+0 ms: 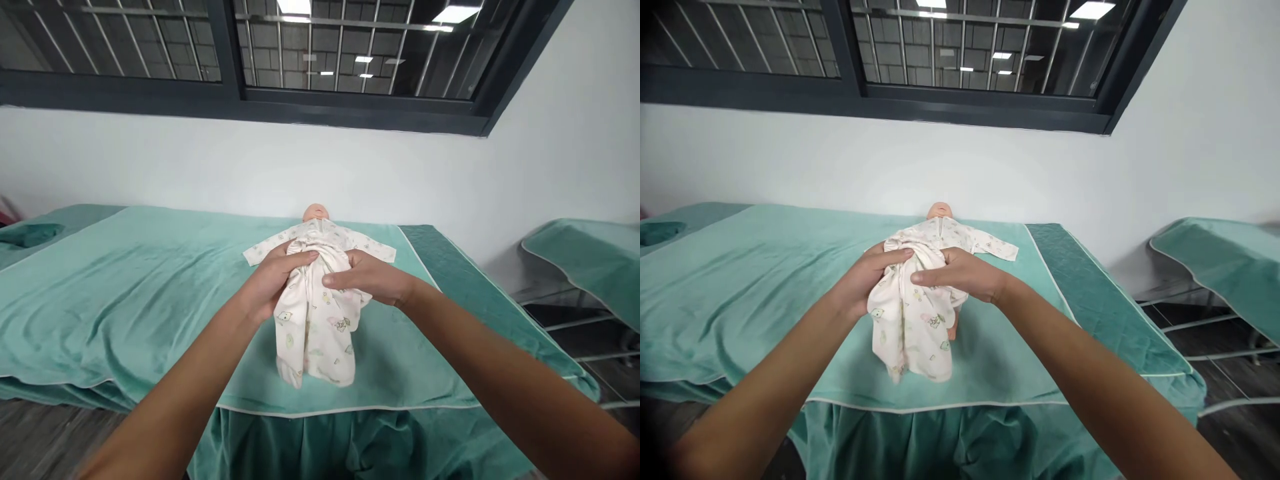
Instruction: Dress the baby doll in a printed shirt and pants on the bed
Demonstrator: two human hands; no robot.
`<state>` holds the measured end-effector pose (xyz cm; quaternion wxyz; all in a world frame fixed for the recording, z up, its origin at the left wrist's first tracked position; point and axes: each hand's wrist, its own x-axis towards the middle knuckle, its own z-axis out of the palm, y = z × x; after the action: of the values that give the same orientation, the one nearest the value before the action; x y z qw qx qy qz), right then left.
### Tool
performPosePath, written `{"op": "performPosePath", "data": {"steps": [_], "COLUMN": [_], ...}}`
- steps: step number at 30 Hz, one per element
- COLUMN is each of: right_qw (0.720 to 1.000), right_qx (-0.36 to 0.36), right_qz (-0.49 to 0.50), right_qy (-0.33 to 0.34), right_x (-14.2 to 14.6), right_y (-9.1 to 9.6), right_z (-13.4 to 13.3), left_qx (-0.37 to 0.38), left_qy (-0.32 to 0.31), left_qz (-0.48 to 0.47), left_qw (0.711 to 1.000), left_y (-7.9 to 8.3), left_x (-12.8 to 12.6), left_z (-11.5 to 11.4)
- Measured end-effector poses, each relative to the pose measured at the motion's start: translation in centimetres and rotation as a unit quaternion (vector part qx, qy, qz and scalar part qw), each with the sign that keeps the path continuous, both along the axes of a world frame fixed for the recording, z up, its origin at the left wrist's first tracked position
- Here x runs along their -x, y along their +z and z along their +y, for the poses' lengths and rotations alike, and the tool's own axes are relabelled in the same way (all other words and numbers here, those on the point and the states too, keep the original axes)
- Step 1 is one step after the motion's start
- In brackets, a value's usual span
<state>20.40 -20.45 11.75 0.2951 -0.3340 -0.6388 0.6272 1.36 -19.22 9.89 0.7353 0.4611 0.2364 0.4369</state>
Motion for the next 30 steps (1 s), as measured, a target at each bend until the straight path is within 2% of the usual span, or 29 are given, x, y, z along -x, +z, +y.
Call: {"op": "performPosePath", "data": {"steps": [5, 8, 10, 12, 16, 18, 19, 21, 23, 27, 30], "right_qw": [0.987, 0.978, 0.975, 0.977, 0.997, 0.999, 0.999, 0.998, 0.990, 0.970, 0.954], "right_qx": [-0.023, -0.005, 0.010, 0.019, 0.028, 0.039, 0.041, 0.037, 0.030, 0.056, 0.065], "right_qz": [0.088, 0.148, 0.170, 0.163, 0.046, -0.013, -0.023, 0.001, 0.065, 0.162, 0.184], "right_qy": [-0.129, -0.149, -0.145, -0.136, -0.058, -0.013, -0.013, -0.060, -0.123, -0.173, -0.226], "right_x": [0.7, 1.0, 0.9, 0.7, 0.0, -0.1, -0.1, 0.0, 0.1, 0.1, 0.3], "right_y": [-0.5, -0.5, -0.6, -0.8, -1.7, -2.2, -2.5, -3.1, -3.5, -4.0, -4.5], "right_z": [0.6, 0.9, 1.0, 0.9, 0.4, 0.3, 0.3, 0.6, 1.2, 2.1, 2.1], "left_qx": [0.012, -0.002, -0.005, -0.002, 0.022, 0.048, 0.062, 0.090, 0.099, 0.086, 0.086], "left_qy": [-0.052, -0.106, -0.114, -0.073, 0.032, 0.040, 0.037, 0.023, 0.001, -0.067, -0.021], "left_qz": [0.038, 0.093, 0.121, 0.110, 0.003, -0.029, -0.036, -0.032, -0.008, 0.049, 0.007], "left_qw": [0.998, 0.990, 0.986, 0.991, 0.999, 0.998, 0.997, 0.995, 0.995, 0.993, 0.996], "left_y": [-0.4, -0.6, -0.8, -1.2, -2.5, -3.1, -3.3, -3.7, -3.9, -4.1, -4.3], "left_x": [-0.1, 0.4, 0.6, 0.6, 0.1, -0.3, -0.4, -0.7, -0.9, -1.1, -1.5], "left_z": [-0.7, -0.9, -0.7, -0.3, 0.7, 1.0, 1.0, 0.9, 0.7, 0.5, 1.0]}}
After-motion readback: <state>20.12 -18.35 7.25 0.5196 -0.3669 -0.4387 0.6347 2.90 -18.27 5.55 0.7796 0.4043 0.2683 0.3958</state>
